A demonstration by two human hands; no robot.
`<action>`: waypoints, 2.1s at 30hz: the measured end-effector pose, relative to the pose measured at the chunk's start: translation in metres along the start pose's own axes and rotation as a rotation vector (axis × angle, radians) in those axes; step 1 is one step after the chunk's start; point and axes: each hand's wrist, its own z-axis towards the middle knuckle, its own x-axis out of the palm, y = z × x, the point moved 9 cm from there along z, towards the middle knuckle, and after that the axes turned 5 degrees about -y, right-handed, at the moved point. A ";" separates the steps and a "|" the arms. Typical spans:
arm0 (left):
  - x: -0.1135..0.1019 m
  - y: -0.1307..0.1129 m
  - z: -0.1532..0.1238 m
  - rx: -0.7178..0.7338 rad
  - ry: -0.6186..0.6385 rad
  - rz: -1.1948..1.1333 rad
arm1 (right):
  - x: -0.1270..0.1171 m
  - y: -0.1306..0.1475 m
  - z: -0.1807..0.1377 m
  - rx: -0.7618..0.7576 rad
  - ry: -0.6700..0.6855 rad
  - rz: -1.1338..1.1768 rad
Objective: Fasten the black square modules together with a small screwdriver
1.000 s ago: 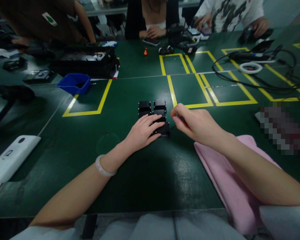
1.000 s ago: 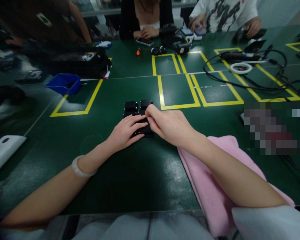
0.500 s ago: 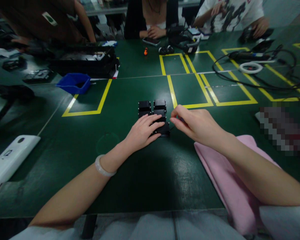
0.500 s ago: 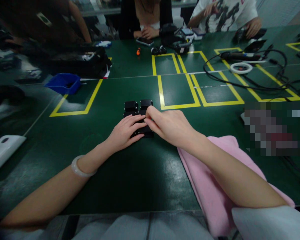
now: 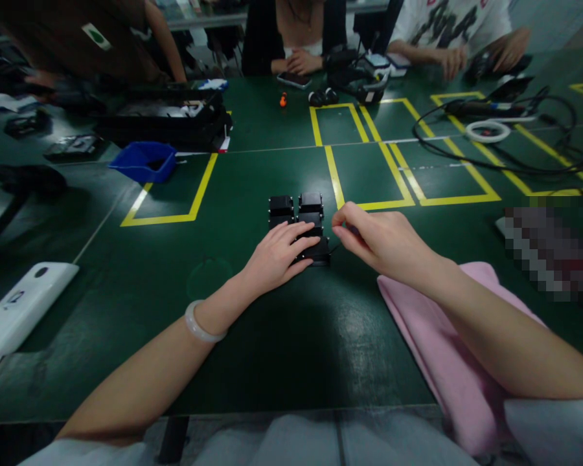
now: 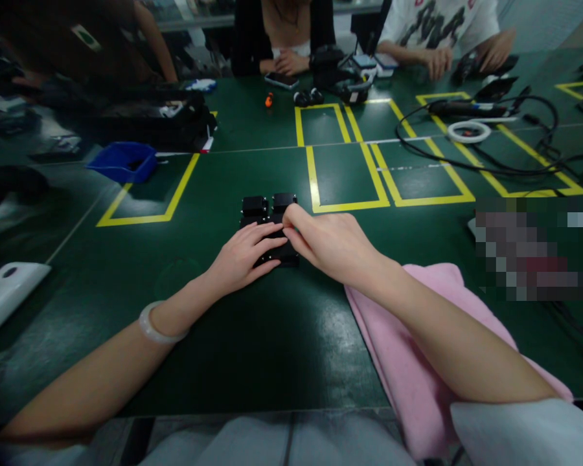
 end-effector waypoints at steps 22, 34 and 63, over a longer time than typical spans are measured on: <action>0.001 0.001 0.000 -0.004 0.001 -0.004 | 0.001 0.000 0.000 -0.007 0.010 -0.006; 0.001 0.001 0.000 0.000 0.002 0.000 | 0.001 0.001 0.000 -0.011 0.010 -0.009; 0.000 0.001 -0.001 0.002 0.003 0.000 | 0.000 0.000 -0.001 0.006 -0.005 0.024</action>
